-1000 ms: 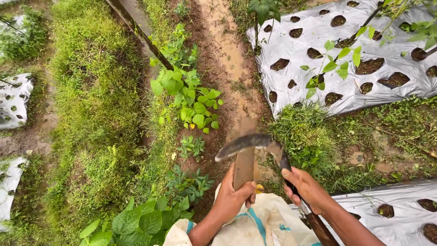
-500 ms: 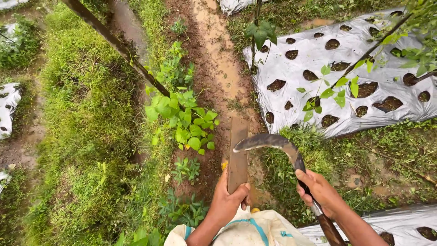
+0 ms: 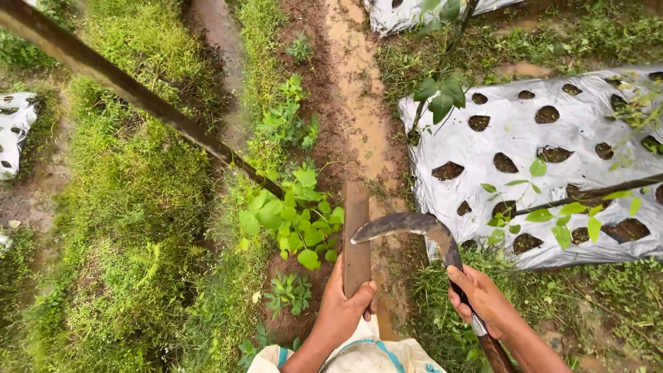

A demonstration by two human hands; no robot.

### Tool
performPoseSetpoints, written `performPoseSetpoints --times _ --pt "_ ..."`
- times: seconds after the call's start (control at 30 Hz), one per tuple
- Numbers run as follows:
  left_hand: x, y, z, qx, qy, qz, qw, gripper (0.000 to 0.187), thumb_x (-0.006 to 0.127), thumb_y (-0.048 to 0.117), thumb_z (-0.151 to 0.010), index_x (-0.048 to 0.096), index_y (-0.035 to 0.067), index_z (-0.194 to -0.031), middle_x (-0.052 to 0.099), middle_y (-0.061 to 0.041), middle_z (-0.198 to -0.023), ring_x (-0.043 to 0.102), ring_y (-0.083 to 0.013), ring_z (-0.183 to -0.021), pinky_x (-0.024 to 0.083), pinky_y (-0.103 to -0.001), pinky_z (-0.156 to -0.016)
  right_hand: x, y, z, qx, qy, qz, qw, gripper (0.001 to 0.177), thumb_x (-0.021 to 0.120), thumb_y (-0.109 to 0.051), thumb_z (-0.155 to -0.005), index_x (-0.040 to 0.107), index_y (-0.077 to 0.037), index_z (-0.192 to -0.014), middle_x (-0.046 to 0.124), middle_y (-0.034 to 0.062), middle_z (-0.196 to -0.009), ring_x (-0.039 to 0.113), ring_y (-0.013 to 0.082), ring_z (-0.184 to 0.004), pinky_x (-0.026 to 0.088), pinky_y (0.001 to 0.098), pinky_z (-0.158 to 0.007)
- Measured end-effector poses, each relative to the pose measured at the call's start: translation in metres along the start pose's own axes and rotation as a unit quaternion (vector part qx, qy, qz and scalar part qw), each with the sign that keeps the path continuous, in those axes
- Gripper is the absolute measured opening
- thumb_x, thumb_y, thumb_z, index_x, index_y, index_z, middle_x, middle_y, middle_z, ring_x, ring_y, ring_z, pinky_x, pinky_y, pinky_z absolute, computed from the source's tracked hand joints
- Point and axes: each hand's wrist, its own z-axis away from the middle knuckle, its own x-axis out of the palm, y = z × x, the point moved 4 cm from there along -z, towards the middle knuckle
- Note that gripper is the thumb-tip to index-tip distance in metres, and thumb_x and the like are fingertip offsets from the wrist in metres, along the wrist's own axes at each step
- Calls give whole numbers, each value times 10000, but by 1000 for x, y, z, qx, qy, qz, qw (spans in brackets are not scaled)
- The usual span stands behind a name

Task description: The person sharpens a curved blade, likely a sickle, using a rectangular sharpening stone. They hold the stone in one hand and the tool in the other, repeatedly drawing the blade across the stone's surface while standing in a garden.

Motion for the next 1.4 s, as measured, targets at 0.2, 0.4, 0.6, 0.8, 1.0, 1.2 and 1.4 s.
performPoseSetpoints --times 0.2,0.4,0.6,0.8,1.0,1.2,1.4 --pt "-9 32 -45 19 29 -9 999 432 593 -8 -900 510 36 -1321 609 -102 -811 557 -152 -552 471 -288 -471 10 -36 -44 4 -18 2 1000 312 609 -254 -1003 509 22 -900 548 134 -587 365 142 -361 260 284 -292" --pt "1 55 -89 -18 21 12 1000 677 575 -3 -892 383 108 -1531 609 -81 -729 543 -139 -528 442 -272 -444 24 -95 -88 -14 -37 3 999 355 574 -284 -1025 500 11 -841 520 116 -580 340 121 -372 261 280 -303" --pt "10 81 -166 5 43 16 999 543 613 24 -932 450 101 -1444 607 -58 -746 571 -124 -562 439 -253 -472 18 -169 -164 -36 -30 7 999 337 592 -307 -1010 480 -13 -888 512 121 -597 347 146 -385 251 293 -334" --pt "30 117 -249 49 69 18 996 508 603 1 -925 463 60 -1410 607 -75 -796 571 -136 -596 454 -263 -492 6 -252 -227 -80 -48 27 995 283 570 -262 -1026 534 -11 -900 513 109 -595 350 138 -399 267 292 -331" --pt "28 143 -299 80 118 49 989 580 595 -36 -909 427 72 -1453 636 -98 -831 581 -150 -577 468 -270 -466 5 -307 -275 -53 -89 53 993 283 592 -262 -1004 520 4 -941 522 130 -597 345 142 -385 261 290 -328" --pt "5 167 -342 102 175 66 977 489 604 -3 -924 440 45 -1382 603 -120 -780 576 -164 -576 461 -280 -460 39 -332 -323 28 -156 76 984 314 592 -272 -1008 518 8 -885 534 125 -593 337 124 -370 261 282 -327" --pt "-29 178 -397 86 225 97 966 491 641 -13 -892 478 64 -1349 644 -122 -853 595 -177 -558 458 -290 -445 93 -372 -386 64 -180 97 977 311 596 -306 -998 498 -12 -974 516 88 -602 331 108 -368 261 281 -316"
